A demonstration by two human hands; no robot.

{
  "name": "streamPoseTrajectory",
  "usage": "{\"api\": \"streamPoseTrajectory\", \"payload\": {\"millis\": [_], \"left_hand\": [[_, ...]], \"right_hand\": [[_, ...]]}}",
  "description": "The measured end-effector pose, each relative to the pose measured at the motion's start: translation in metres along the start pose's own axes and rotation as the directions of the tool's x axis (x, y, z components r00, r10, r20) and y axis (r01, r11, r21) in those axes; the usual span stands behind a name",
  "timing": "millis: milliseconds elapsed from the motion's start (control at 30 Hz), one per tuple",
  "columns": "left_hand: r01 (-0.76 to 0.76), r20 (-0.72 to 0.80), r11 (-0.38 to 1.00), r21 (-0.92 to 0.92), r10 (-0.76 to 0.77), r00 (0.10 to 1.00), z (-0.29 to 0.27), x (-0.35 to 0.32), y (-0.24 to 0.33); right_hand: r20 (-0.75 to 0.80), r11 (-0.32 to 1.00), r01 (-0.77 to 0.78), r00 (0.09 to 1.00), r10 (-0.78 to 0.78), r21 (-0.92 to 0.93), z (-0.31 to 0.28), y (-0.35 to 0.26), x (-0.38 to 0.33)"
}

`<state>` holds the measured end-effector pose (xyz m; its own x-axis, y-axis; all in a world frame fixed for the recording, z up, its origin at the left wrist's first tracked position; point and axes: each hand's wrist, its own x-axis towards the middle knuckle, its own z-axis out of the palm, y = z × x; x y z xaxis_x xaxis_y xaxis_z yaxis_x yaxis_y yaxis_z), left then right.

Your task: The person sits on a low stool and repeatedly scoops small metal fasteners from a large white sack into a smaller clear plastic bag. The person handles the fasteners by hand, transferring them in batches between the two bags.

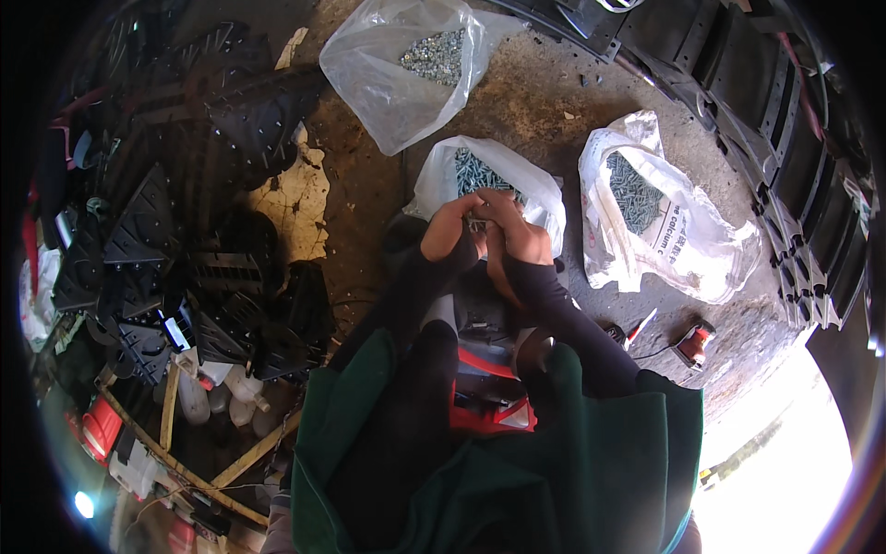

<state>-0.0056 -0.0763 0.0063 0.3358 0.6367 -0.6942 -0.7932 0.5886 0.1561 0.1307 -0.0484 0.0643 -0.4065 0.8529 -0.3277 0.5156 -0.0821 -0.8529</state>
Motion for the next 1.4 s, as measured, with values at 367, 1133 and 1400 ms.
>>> {"api": "streamPoseTrajectory", "payload": {"millis": [367,1133,1400], "left_hand": [[0.058,-0.067,0.993,-0.106,-0.065,0.996,0.012,0.006,0.011],[-0.09,-0.263,0.983,-0.162,0.045,0.964,0.037,-0.005,0.014],[-0.047,-0.085,0.975,-0.216,0.029,0.996,0.044,-0.018,0.031]], "right_hand": [[0.058,0.996,0.05,0.997,-0.046,-0.076,-0.012,-0.012,0.008],[-0.013,0.756,-0.052,0.997,0.08,0.652,-0.054,-0.073,0.054],[-0.282,0.988,-0.106,0.95,0.135,0.114,-0.032,0.011,0.004]]}}
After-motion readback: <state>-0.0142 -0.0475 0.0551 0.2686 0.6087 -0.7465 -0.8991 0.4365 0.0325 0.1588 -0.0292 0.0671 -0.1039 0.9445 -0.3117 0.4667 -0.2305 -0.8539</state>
